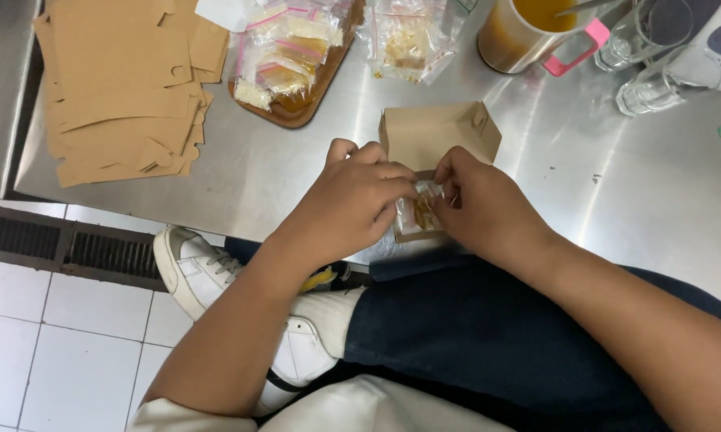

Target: The person is seen folding small cardboard boxes, placing a white napkin inside, and then adding a small plastic packet of condiments or ingredients.

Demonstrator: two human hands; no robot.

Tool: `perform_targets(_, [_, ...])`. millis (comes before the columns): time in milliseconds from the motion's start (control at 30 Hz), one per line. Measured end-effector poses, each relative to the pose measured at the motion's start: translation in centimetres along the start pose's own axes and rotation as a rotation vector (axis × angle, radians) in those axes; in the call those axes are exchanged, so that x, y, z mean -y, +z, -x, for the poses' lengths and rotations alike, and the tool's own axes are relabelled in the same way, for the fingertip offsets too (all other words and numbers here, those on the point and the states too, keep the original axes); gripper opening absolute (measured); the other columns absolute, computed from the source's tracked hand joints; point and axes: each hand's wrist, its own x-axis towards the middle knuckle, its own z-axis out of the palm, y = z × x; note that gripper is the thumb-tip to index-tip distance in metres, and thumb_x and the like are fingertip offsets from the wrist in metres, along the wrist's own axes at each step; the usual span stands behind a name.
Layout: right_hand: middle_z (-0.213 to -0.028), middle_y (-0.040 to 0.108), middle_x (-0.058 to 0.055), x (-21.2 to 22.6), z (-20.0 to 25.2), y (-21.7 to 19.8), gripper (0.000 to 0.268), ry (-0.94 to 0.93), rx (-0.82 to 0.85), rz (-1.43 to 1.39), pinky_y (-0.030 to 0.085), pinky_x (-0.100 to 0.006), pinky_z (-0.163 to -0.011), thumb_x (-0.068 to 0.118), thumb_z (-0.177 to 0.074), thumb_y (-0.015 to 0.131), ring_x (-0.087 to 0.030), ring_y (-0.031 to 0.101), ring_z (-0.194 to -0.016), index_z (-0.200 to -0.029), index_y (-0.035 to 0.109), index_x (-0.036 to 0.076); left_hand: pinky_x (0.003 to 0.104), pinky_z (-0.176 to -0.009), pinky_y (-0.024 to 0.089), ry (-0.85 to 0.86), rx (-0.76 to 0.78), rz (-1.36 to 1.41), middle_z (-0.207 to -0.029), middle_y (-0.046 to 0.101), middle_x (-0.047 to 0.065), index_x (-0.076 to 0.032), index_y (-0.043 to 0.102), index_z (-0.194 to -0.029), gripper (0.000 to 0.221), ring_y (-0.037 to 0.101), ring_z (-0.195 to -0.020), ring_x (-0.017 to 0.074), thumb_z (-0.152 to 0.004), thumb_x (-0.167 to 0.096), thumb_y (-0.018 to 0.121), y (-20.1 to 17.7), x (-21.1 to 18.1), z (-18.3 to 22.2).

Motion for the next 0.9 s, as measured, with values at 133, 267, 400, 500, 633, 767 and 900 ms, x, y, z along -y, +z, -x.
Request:
perform_targets(133, [-0.09,0.071,-0.018,-0.4,-0.2,-0.3,0.024,0.022,0.005,0.006,0.059,-0.04,-0.066,0.008,-0.089,0.069,-0.029,0.074,-0.081,-0.112,0.064,0.002,0.042,-0.092,0.032,-0.003,0.026,0.046,-0.09,0.075,0.002,-0.013,0.076,-0.102,0.029,0.057,-0.09,0.0222,-0.087,0.0,0.056,0.2,-0.4,-0.1])
perform_targets(267, [-0.089,0.073,-0.017,-1.0,-0.7,-0.1,0.021,0.044,0.048,-0.113,0.059,-0.036,-0.063,0.002,-0.089,0.065,-0.026,0.074,-0.074,-0.11,0.065,0.002,0.044,-0.091,0.033,-0.054,0.089,0.083,-0.073,0.068,0.007,-0.009,0.062,-0.111,0.025,0.06,-0.088,0.0262,-0.086,-0.006,0.058,0.8,-0.6,-0.4])
perform_targets(400, [-0.088,0.073,-0.019,-1.0,-1.0,0.4,0.022,0.052,0.121,-0.329,0.061,-0.035,-0.065,-0.002,-0.086,0.065,-0.026,0.073,-0.071,-0.108,0.064,-0.002,0.041,-0.089,0.034,-0.054,0.085,0.127,-0.071,0.064,0.007,-0.009,0.052,-0.111,0.024,0.061,-0.083,0.0279,-0.089,-0.001,0.055,1.6,-0.4,-0.5])
perform_targets(500, [-0.09,0.072,-0.021,-0.7,-0.8,0.4,0.026,0.037,0.139,-0.324,0.061,-0.035,-0.066,-0.005,-0.084,0.062,-0.026,0.072,-0.071,-0.111,0.063,-0.005,0.043,-0.09,0.034,-0.078,0.061,0.137,-0.085,0.069,0.009,-0.009,0.052,-0.121,0.031,0.062,-0.092,0.0292,-0.091,-0.001,0.059,0.9,-1.1,-0.8])
perform_targets(633, [-0.089,0.073,-0.02,-0.9,-0.7,-0.4,0.023,-0.003,0.096,-0.261,0.06,-0.036,-0.063,-0.005,-0.085,0.061,-0.027,0.073,-0.071,-0.108,0.065,-0.003,0.042,-0.088,0.034,-0.095,0.018,0.115,-0.089,0.069,0.006,-0.009,0.051,-0.125,0.033,0.061,-0.091,0.0269,-0.094,-0.001,0.06,1.9,-0.5,-1.0])
perform_targets(767, [-0.09,0.072,-0.021,-1.9,-1.2,0.3,0.021,-0.075,0.02,-0.101,0.058,-0.039,-0.062,-0.001,-0.087,0.064,-0.028,0.071,-0.072,-0.108,0.069,-0.002,0.041,-0.09,0.036,-0.101,-0.022,0.034,-0.089,0.069,0.005,-0.009,0.056,-0.128,0.032,0.062,-0.089,0.0239,-0.096,-0.003,0.06,2.0,-0.5,-1.1])
perform_targets(900, [-0.089,0.072,-0.018,-1.6,-1.1,0.5,0.02,-0.119,-0.034,-0.002,0.057,-0.038,-0.06,-0.001,-0.088,0.064,-0.029,0.071,-0.071,-0.106,0.073,0.0,0.038,-0.084,0.035,-0.006,-0.098,-0.084,-0.096,0.066,0.006,-0.008,0.066,-0.112,0.019,0.057,-0.091,0.0226,-0.096,-0.002,0.058,2.2,-0.2,-0.8])
